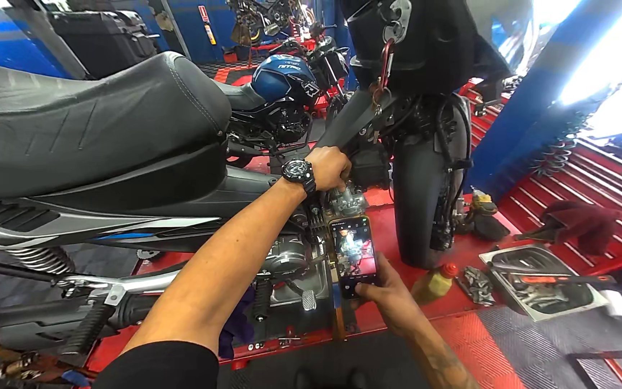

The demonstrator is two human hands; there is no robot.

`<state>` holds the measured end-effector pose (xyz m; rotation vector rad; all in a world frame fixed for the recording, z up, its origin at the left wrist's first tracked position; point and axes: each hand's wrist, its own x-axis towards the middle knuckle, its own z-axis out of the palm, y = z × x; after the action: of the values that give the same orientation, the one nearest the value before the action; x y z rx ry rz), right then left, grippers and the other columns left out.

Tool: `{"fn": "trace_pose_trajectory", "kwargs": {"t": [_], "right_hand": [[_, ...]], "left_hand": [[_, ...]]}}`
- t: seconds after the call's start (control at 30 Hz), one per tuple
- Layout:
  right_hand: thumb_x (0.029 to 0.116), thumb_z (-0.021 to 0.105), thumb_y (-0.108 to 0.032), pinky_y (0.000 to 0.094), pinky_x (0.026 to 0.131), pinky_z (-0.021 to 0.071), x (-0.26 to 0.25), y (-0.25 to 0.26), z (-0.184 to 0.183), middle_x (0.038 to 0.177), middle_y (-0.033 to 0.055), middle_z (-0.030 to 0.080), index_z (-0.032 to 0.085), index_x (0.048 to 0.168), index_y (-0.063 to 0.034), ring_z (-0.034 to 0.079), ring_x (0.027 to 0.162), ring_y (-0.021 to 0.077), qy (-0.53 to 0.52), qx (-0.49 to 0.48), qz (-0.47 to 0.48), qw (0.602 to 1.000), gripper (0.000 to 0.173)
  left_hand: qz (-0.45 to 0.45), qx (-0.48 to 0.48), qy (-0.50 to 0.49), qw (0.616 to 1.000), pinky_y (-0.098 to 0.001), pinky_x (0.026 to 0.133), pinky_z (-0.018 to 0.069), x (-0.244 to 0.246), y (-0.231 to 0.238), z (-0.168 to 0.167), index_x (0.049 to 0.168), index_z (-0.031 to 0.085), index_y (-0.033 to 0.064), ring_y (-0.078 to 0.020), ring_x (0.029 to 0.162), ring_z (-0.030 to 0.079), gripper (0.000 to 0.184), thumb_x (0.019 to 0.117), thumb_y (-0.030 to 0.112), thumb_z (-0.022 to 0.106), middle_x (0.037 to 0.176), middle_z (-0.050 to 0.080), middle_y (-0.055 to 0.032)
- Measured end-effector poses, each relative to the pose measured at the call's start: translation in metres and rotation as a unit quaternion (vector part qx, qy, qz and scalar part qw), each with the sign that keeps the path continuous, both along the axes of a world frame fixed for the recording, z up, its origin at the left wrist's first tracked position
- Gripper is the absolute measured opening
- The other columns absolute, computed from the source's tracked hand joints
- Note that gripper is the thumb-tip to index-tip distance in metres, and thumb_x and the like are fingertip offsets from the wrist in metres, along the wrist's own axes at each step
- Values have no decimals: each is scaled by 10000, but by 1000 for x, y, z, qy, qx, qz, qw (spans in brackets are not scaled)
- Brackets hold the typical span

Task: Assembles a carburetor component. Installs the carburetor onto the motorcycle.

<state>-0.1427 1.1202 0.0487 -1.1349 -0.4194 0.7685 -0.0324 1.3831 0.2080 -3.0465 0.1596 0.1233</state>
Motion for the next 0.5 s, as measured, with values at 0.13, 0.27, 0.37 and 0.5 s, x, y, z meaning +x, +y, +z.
{"fn": "trace_pose_trajectory", "kwargs": {"t": [0.13,0.27,0.37,0.5], "right_hand": [[874,658,50,508,693,641,-1,0,1,1166,266,665,450,1422,-65,720,911,401,0,1,1,1000,597],[862,665,52,507,694,641,-2,-1,2,1170,263,662,452,1411,-64,720,913,396,6,6,7,1000,600],[850,671,49,504,691,643,-1,-1,2,1169,262,660,454,1410,-63,720,908,394,7,7,7,1000,611],[851,670,59,504,686,643,-2,0,0,1162,276,660,443,1395,-47,721,905,404,7,12,8,1000,598]], "left_hand": [[-4,-9,-6,1000,-633,814,542,0,1,0,977,757,168,-346,951,692,298,863,442,785,948,724,-109],[2,-3,1,1000,-628,834,541,0,0,1,999,760,181,-339,976,691,299,867,448,782,972,727,-105],[5,1,1,1000,-624,827,542,0,-1,1,999,759,187,-337,970,692,298,865,452,782,970,727,-102],[8,3,5,1000,-616,818,547,1,-1,0,1005,760,196,-328,964,695,293,868,454,778,968,729,-93]]}}
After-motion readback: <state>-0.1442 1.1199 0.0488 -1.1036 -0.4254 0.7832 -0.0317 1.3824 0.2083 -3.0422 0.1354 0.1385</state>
